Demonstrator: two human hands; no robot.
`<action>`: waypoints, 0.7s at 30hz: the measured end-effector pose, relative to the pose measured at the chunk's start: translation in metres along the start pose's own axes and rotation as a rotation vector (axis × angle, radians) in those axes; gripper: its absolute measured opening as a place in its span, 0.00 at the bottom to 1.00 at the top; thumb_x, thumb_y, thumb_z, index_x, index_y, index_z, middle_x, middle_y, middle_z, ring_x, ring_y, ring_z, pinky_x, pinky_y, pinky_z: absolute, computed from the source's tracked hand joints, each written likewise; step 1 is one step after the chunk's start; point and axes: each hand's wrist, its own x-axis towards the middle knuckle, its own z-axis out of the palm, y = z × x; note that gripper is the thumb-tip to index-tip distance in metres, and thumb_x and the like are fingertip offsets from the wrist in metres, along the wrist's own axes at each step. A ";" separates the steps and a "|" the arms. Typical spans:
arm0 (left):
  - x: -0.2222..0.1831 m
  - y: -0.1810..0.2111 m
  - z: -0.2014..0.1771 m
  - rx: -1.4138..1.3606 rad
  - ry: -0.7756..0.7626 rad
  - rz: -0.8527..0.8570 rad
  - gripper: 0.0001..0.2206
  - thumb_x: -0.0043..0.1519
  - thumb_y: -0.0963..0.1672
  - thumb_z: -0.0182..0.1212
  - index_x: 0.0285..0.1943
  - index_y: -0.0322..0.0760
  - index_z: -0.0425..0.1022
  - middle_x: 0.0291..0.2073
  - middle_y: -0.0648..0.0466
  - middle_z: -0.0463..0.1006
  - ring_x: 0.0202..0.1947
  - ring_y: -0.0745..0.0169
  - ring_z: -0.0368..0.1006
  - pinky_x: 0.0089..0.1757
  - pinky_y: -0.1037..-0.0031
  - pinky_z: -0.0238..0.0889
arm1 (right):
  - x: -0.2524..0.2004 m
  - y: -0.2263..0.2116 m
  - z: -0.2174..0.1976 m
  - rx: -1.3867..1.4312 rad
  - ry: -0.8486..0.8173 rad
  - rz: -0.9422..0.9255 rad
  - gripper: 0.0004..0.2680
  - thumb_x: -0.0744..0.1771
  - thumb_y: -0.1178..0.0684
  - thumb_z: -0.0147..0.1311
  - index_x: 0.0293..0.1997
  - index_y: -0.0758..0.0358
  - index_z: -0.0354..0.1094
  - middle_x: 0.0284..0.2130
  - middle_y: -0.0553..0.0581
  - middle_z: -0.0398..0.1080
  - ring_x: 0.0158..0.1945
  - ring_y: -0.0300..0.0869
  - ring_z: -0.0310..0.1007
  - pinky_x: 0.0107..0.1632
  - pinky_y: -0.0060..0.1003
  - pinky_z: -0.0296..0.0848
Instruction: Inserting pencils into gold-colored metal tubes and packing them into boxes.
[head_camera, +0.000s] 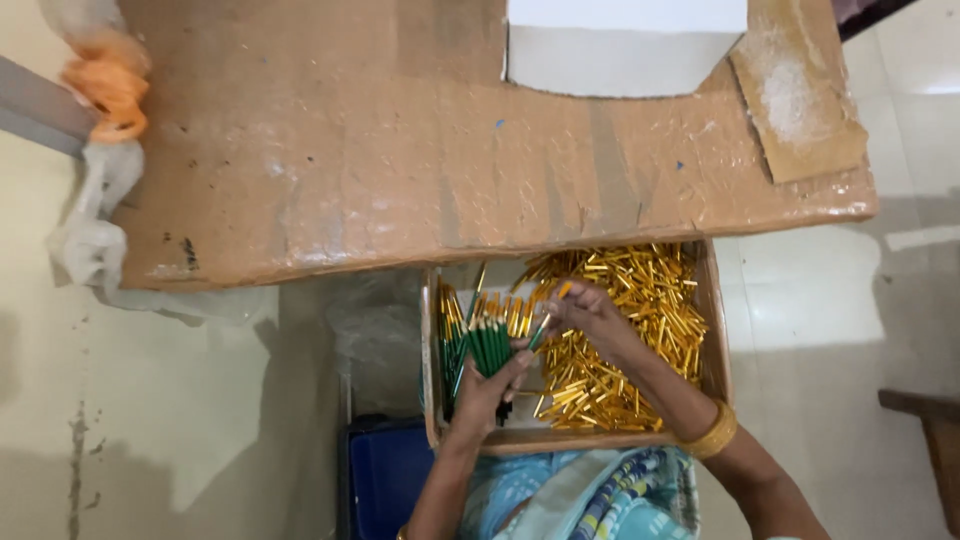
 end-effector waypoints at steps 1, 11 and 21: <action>-0.001 -0.005 -0.005 0.002 -0.004 0.016 0.13 0.61 0.40 0.69 0.53 0.30 0.79 0.25 0.56 0.73 0.21 0.74 0.63 0.23 0.79 0.52 | 0.000 -0.001 0.002 -0.006 -0.007 -0.014 0.06 0.72 0.53 0.57 0.41 0.63 0.70 0.33 0.56 0.75 0.35 0.37 0.77 0.37 0.33 0.78; -0.022 0.012 -0.019 1.062 0.097 0.787 0.20 0.47 0.37 0.64 0.52 0.31 0.77 0.39 0.38 0.80 0.39 0.33 0.77 0.39 0.58 0.69 | 0.006 -0.084 0.036 -1.049 -0.092 -0.019 0.16 0.67 0.47 0.56 0.57 0.65 0.68 0.34 0.60 0.78 0.37 0.48 0.80 0.40 0.40 0.76; 0.002 -0.012 -0.039 0.030 0.196 0.087 0.11 0.62 0.45 0.66 0.49 0.33 0.81 0.25 0.58 0.76 0.21 0.75 0.63 0.24 0.78 0.54 | -0.091 -0.326 0.143 -0.302 -0.302 -0.653 0.09 0.69 0.52 0.57 0.29 0.57 0.65 0.23 0.49 0.69 0.27 0.40 0.71 0.33 0.36 0.75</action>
